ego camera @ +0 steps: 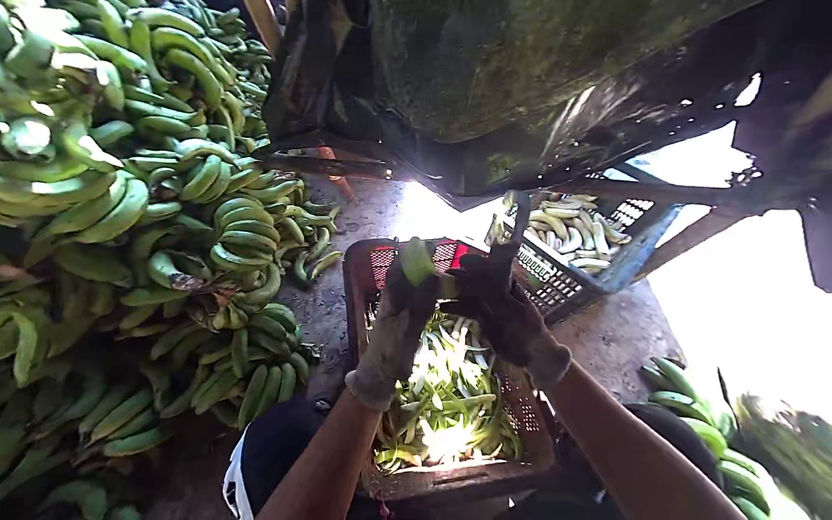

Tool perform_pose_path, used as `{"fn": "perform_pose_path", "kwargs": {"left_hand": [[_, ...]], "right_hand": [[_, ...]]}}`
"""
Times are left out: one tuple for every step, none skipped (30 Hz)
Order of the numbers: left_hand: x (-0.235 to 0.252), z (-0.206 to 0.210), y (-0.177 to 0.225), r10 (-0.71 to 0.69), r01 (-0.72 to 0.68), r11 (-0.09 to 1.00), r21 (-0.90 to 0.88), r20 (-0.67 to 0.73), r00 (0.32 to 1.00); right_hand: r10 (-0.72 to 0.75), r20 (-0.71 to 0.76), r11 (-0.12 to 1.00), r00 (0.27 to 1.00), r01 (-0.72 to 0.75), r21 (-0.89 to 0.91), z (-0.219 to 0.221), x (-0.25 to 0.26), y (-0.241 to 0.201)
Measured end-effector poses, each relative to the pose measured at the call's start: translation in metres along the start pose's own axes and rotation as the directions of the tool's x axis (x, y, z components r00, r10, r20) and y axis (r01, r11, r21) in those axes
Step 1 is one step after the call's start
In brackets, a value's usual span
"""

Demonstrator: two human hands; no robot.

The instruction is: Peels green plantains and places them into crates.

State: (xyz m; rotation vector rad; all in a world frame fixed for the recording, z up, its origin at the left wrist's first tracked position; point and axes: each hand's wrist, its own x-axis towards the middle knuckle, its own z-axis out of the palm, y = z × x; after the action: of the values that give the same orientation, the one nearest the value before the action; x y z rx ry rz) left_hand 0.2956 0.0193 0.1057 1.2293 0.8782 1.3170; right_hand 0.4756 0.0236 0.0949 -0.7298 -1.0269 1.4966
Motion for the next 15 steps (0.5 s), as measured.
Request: {"fn": "perform_pose_path", "kwargs": {"left_hand": [[0.002, -0.006, 0.001, 0.021, -0.021, 1.000, 0.015, -0.019, 1.000], [0.003, -0.011, -0.001, 0.039, -0.039, 0.999, 0.020, -0.049, 0.998], [0.004, -0.015, -0.003, 0.066, -0.065, 0.998, 0.021, -0.084, 0.994], [0.004, -0.019, -0.005, 0.101, -0.096, 0.994, 0.043, -0.121, 0.988], [0.006, -0.023, -0.006, 0.142, -0.129, 0.987, 0.092, -0.155, 0.978], [0.008, -0.028, -0.006, 0.181, -0.155, 0.976, 0.155, -0.176, 0.968], [0.008, -0.034, -0.005, 0.207, -0.170, 0.964, 0.204, -0.175, 0.963], [0.008, -0.039, -0.003, 0.214, -0.176, 0.961, 0.213, -0.171, 0.962], [0.006, -0.043, -0.001, 0.207, -0.180, 0.969, 0.167, -0.162, 0.965], [0.003, -0.047, 0.003, 0.200, -0.191, 0.979, 0.075, -0.128, 0.971], [0.001, -0.051, 0.007, 0.191, -0.192, 0.981, -0.008, -0.083, 0.978], [0.001, -0.057, 0.011, 0.185, -0.187, 0.978, -0.090, -0.027, 0.982], [0.004, -0.064, 0.014, 0.177, -0.170, 0.974, -0.149, 0.030, 0.984], [0.006, -0.069, 0.017, 0.147, -0.133, 0.976, -0.173, 0.074, 0.986], [0.007, -0.074, 0.017, 0.101, -0.082, 0.982, -0.172, 0.101, 0.990]], "right_hand": [[0.018, -0.039, 0.990, 0.999, -0.023, -0.136, 0.002, 0.003, -0.007], [0.056, -0.071, 0.955, 0.996, -0.074, -0.287, 0.006, 0.006, -0.013], [0.081, -0.109, 0.898, 0.991, -0.120, -0.423, 0.010, 0.008, -0.017], [0.075, -0.142, 0.837, 0.987, -0.140, -0.529, 0.014, 0.007, -0.019], [0.032, -0.159, 0.795, 0.987, -0.122, -0.594, 0.018, 0.004, -0.021], [-0.029, -0.159, 0.777, 0.987, -0.078, -0.625, 0.022, -0.001, -0.022], [-0.077, -0.136, 0.780, 0.988, -0.025, -0.625, 0.025, -0.006, -0.023], [-0.072, -0.107, 0.791, 0.992, -0.008, -0.611, 0.027, -0.011, -0.023], [0.036, -0.091, 0.790, 0.995, -0.085, -0.607, 0.026, -0.014, -0.022], [0.244, -0.090, 0.733, 0.966, -0.244, -0.634, 0.019, -0.014, -0.018], [0.463, -0.106, 0.611, 0.880, -0.404, -0.681, 0.010, -0.009, -0.010], [0.588, -0.131, 0.503, 0.798, -0.488, -0.713, 0.002, -0.003, 0.002], [0.626, -0.136, 0.464, 0.768, -0.507, -0.726, -0.001, 0.000, 0.009], [0.594, -0.118, 0.497, 0.796, -0.479, -0.724, -0.001, 0.000, 0.010], [0.519, -0.091, 0.554, 0.850, -0.416, -0.721, 0.002, -0.001, 0.007]]}}
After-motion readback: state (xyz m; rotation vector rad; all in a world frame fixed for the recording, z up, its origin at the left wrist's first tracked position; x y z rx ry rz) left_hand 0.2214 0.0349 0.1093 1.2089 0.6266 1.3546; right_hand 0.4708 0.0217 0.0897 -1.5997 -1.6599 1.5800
